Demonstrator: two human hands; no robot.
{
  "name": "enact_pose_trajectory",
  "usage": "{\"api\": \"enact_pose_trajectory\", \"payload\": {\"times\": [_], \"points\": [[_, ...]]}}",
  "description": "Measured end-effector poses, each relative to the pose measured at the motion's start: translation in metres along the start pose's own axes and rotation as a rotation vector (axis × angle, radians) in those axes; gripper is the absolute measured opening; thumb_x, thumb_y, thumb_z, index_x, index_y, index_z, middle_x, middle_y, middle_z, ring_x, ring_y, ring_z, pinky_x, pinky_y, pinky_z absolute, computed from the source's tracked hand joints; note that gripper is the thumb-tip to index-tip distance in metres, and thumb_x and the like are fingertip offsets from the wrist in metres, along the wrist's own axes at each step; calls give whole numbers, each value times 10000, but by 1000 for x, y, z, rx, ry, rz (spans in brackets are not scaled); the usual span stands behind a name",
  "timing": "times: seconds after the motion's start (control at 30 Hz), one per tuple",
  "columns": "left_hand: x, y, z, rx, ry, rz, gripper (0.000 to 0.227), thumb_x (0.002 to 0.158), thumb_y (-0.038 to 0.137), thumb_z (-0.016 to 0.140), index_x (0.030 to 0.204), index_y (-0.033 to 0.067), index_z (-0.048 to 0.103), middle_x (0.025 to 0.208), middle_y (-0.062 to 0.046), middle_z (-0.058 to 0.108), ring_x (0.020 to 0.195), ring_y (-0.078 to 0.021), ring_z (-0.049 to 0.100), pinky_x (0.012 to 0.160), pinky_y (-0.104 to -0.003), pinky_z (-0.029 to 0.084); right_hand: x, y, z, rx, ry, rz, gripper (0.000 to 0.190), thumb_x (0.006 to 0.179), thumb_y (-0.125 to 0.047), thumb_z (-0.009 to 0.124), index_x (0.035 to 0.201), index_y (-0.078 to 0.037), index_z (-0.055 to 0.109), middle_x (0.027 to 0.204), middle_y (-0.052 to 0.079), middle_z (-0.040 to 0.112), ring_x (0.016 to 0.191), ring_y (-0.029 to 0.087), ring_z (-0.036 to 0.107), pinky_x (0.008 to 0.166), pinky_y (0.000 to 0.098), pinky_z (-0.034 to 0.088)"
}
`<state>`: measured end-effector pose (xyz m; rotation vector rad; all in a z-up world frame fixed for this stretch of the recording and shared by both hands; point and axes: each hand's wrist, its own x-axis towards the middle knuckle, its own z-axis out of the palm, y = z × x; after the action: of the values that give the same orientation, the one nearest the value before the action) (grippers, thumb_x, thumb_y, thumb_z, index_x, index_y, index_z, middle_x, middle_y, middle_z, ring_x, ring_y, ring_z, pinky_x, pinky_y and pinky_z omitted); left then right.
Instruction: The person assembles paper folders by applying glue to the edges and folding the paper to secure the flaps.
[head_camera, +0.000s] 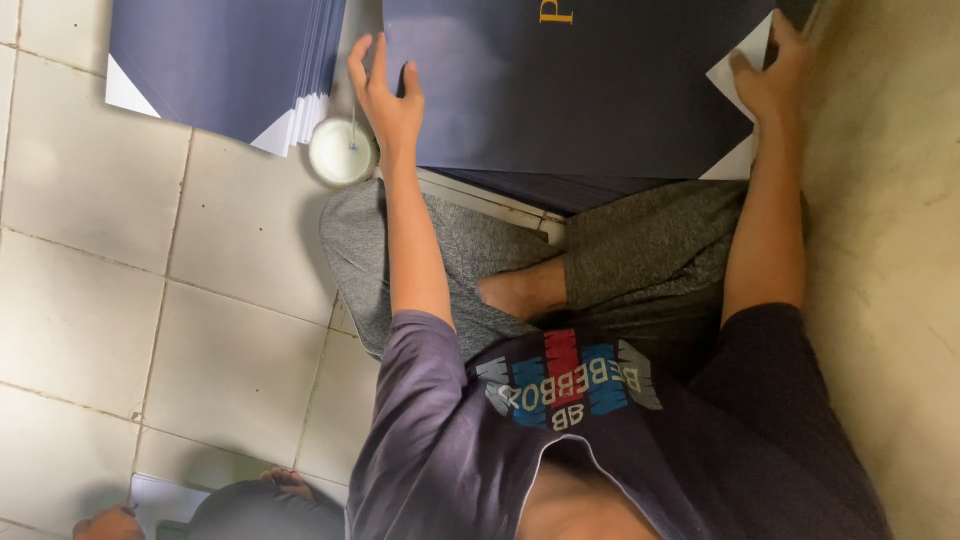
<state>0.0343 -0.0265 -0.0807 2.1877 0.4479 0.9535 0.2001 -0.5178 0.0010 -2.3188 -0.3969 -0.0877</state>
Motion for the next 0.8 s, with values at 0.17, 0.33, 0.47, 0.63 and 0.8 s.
{"api": "enact_pose_trajectory", "payload": {"times": [0.17, 0.33, 0.47, 0.63, 0.8], "points": [[3, 16, 3, -55, 41, -119, 308, 964, 265, 740, 1249, 180, 662, 1130, 3, 730, 1027, -220, 627, 904, -410, 539, 8, 90, 17, 206, 184, 293, 449, 937, -1, 675, 1380, -52, 626, 1142, 95, 786, 982, 126, 787, 824, 260, 654], [3, 1, 7, -278, 46, -215, 288, 970, 304, 700, 1190, 119, 697, 853, 22, 752, 839, -137, 708, 878, -337, 573, 12, 116, 7, 409, 323, 476, 371, 873, -101, 783, 1241, -91, 736, 1158, 55, 847, 1039, 98, 840, 896, 200, 701], [12, 6, 0, -440, 37, -424, 309, 936, 217, 738, 1216, 89, 714, 987, -60, 797, 937, -144, 726, 856, -298, 581, 9, 116, -3, 585, 348, 491, 433, 910, 1, 827, 1316, -25, 679, 1321, 177, 761, 1188, 214, 811, 1034, 292, 686], [17, 9, -2, -547, 27, -476, 366, 944, 267, 747, 1253, 77, 701, 1003, -39, 800, 847, -89, 637, 789, -266, 543, 1, 66, -23, 656, 280, 480, 386, 933, -19, 681, 1308, -99, 731, 1238, 28, 836, 1116, 136, 813, 991, 272, 670], [15, 9, -12, -554, -93, -459, 396, 956, 181, 794, 1313, 123, 632, 1312, -84, 656, 1293, -221, 570, 1107, -367, 498, -2, 44, -35, 641, 235, 375, 534, 812, 124, 604, 1284, -70, 762, 1194, 10, 847, 1055, 108, 823, 891, 208, 663]]}}
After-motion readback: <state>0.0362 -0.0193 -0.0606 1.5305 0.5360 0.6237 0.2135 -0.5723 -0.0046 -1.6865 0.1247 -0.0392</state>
